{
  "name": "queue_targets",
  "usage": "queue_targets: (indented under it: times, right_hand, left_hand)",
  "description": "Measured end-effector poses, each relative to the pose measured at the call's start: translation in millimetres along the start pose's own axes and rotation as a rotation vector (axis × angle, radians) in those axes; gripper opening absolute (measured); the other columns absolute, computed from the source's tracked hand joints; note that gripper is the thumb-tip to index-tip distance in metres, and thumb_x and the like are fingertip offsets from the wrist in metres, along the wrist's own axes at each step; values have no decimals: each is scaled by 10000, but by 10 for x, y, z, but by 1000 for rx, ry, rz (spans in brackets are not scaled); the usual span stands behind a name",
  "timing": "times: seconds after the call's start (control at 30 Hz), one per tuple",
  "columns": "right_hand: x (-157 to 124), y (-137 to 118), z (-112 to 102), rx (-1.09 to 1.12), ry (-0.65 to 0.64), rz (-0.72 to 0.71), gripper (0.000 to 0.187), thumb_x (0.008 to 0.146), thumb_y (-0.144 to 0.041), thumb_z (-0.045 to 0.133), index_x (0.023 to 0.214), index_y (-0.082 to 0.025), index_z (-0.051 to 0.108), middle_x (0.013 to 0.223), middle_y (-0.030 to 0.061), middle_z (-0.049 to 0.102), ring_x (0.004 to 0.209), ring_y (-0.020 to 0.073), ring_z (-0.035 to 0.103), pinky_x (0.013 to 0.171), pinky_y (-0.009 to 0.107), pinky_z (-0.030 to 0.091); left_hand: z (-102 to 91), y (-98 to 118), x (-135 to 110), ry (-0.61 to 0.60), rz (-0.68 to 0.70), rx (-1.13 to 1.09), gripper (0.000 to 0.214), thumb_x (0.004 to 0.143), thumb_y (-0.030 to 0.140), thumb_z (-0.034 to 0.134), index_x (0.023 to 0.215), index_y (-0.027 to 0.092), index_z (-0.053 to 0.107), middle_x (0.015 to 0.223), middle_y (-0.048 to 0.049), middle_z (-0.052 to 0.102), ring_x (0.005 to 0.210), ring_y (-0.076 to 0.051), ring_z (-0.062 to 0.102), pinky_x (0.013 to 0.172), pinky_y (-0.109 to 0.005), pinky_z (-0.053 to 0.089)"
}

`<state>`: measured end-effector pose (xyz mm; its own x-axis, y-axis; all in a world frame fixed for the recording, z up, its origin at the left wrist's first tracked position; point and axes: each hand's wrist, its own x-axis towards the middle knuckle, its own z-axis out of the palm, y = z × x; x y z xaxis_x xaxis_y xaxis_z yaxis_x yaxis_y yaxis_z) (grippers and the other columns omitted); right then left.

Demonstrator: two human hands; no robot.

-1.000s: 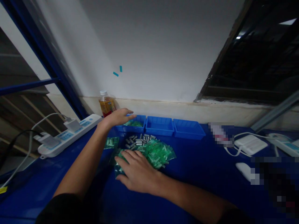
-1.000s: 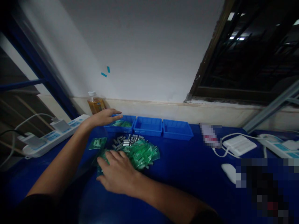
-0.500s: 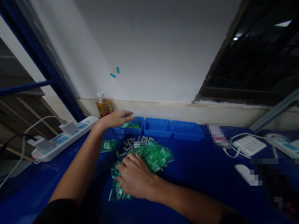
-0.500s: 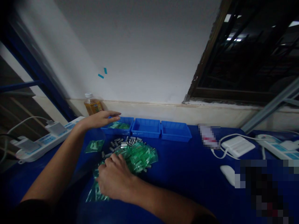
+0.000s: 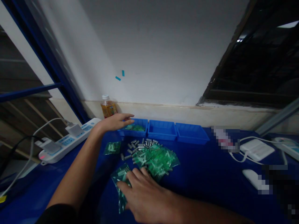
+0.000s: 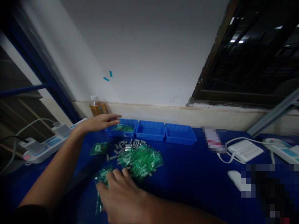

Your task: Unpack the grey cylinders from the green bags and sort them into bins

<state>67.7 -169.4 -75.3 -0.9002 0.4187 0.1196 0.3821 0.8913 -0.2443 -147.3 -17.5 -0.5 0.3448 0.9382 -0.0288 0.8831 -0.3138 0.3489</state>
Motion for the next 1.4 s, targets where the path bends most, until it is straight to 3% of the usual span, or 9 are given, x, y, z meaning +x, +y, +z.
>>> queue_targets:
  times: [0.23, 0.37, 0.53, 0.7, 0.83, 1.0, 1.13, 1.27, 1.4]
  right_hand:
    - [86, 101, -195, 245, 176, 83, 277, 788, -105, 493, 1059, -131, 541, 960, 71, 566, 947, 169, 517, 877, 266, 430]
    - [140, 390, -426, 264, 537, 208, 182, 774, -50, 475, 830, -189, 579, 841, 23, 569, 860, 153, 528, 780, 285, 434]
    - [141, 754, -618, -7, 993, 189, 163, 783, -80, 525, 694, -205, 580, 764, 17, 568, 843, 181, 524, 777, 352, 417]
    - [122, 857, -703, -8, 1046, 244, 167, 766, -123, 565, 800, -256, 661, 954, 28, 595, 1063, 229, 469, 921, 439, 363]
    - [153, 893, -830, 596, 1007, 423, 229, 798, -387, 566, 913, -217, 669, 963, 56, 588, 932, 199, 538, 828, 379, 418]
    - [170, 953, -912, 1132, 982, 506, 276, 807, -428, 529, 770, -170, 617, 634, -16, 544, 570, 109, 504, 548, 252, 394]
    - [130, 928, -860, 763, 1125, 466, 219, 830, -320, 521, 941, -178, 647, 743, -4, 559, 537, 91, 505, 509, 246, 412]
    - [110, 895, -758, 206, 1078, 291, 323, 865, -167, 441, 1113, -229, 639, 980, 54, 536, 726, 121, 569, 676, 292, 491]
    - [133, 941, -663, 40, 980, 243, 412, 837, -72, 418, 1166, -231, 609, 1078, 79, 507, 886, 161, 571, 795, 336, 511]
  left_hand:
    - [8, 8, 7, -12, 9, -48, 621, 854, 535, 398, 1329, 139, 459, 1235, -96, 600, 1090, -229, 566, 971, -312, 402]
    - [32, 171, -34, -130, 28, -224, 538, 841, 572, 433, 1120, 155, 625, 1111, -81, 661, 998, -223, 595, 904, -304, 439]
    - [148, 539, -59, -325, 209, -813, 561, 859, 613, 375, 902, 146, 682, 843, -106, 691, 767, -189, 622, 604, -246, 480]
    - [233, 788, -8, 105, 298, -846, 265, 841, 357, 554, 978, 155, 657, 834, -43, 663, 661, -112, 563, 564, -209, 448]
    - [241, 878, -46, 559, 356, -460, 260, 861, 282, 542, 1078, 172, 634, 926, -56, 651, 780, -140, 580, 656, -246, 477]
    - [194, 982, -154, 505, 595, -84, 357, 847, 197, 563, 1202, 227, 574, 1139, -85, 584, 1066, -194, 536, 927, -372, 434]
    - [145, 970, -176, 344, 481, -294, 330, 873, 371, 534, 1151, 205, 598, 1128, -79, 617, 1026, -188, 569, 858, -327, 471]
    - [130, 913, -157, 235, 198, -620, 524, 920, 517, 297, 842, 134, 647, 751, -66, 649, 648, -131, 573, 569, -239, 450]
    - [104, 885, -155, 181, 111, -762, 347, 827, 436, 467, 712, 135, 595, 602, -24, 572, 531, -100, 487, 508, -220, 394]
